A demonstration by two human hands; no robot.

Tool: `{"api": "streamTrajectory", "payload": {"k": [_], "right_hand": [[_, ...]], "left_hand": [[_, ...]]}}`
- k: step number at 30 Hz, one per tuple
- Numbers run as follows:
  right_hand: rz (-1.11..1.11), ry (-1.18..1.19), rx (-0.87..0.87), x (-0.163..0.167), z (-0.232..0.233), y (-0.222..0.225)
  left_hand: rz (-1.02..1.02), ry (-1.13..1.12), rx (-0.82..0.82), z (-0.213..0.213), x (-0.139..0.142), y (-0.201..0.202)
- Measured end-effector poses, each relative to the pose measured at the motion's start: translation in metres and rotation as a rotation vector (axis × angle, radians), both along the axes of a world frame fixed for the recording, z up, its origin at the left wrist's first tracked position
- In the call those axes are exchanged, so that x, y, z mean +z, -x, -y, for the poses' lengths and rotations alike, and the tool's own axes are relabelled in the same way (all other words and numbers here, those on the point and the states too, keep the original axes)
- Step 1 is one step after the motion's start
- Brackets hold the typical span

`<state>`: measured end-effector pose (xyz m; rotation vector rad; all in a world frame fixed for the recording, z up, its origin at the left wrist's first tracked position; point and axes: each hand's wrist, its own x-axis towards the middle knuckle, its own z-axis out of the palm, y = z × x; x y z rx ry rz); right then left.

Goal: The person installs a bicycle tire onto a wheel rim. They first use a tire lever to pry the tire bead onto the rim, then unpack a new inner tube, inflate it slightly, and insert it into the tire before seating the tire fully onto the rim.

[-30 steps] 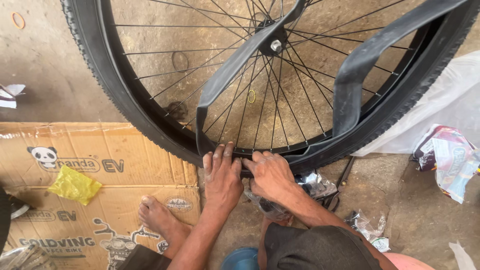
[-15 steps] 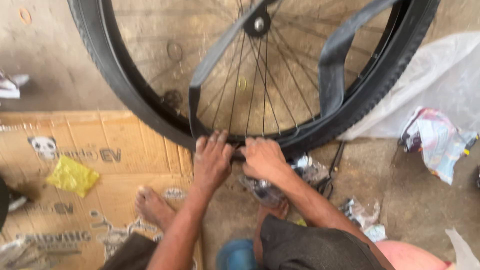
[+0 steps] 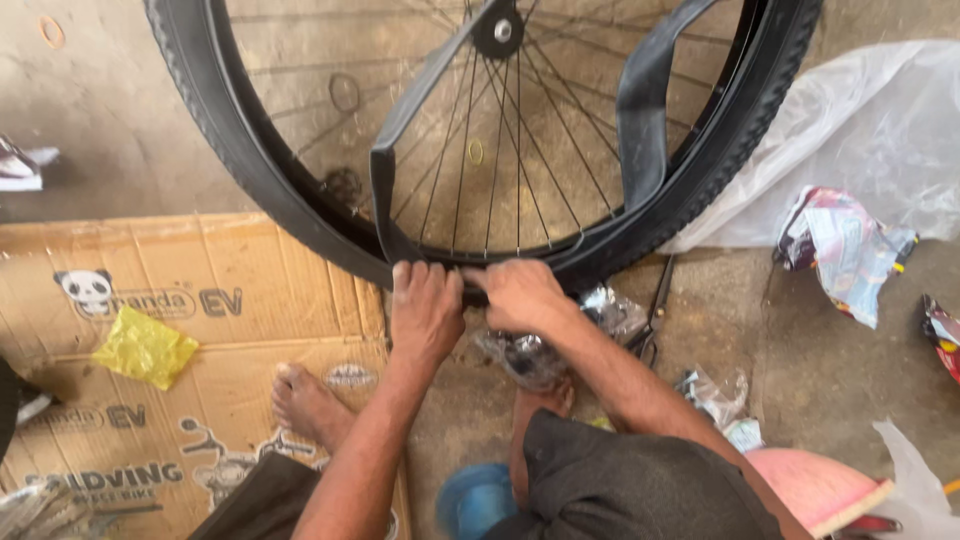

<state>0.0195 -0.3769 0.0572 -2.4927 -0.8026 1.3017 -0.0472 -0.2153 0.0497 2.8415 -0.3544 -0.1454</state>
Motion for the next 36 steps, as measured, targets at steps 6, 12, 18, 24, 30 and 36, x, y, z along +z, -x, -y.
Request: {"api": "streamTrajectory", "payload": {"k": [6, 12, 18, 24, 30, 36], "right_hand": [[-0.062, -0.040, -0.059, 0.001, 0.002, -0.008], [-0.036, 0.006, -0.013, 0.005, 0.002, -0.003], [-0.059, 0.049, 0.023, 0.001, 0.002, 0.003], [-0.315, -0.138, -0.183, -0.022, 0.016, -0.022], [-0.134, -0.003, -0.421, -0.029, 0.002, -0.016], [0.025, 0.009, -0.514, -0.015, -0.007, -0.010]], "left_hand": [[-0.010, 0.111, 0.040, 0.000, 0.007, -0.002], [0.024, 0.028, 0.016, 0.001, 0.013, -0.002], [-0.059, 0.064, -0.013, -0.002, 0.006, -0.004], [-0.036, 0.066, -0.021, -0.004, 0.001, -0.004], [-0.002, 0.079, 0.002, -0.003, -0.007, 0.002], [0.109, 0.079, -0.012, -0.003, -0.003, 0.007]]}}
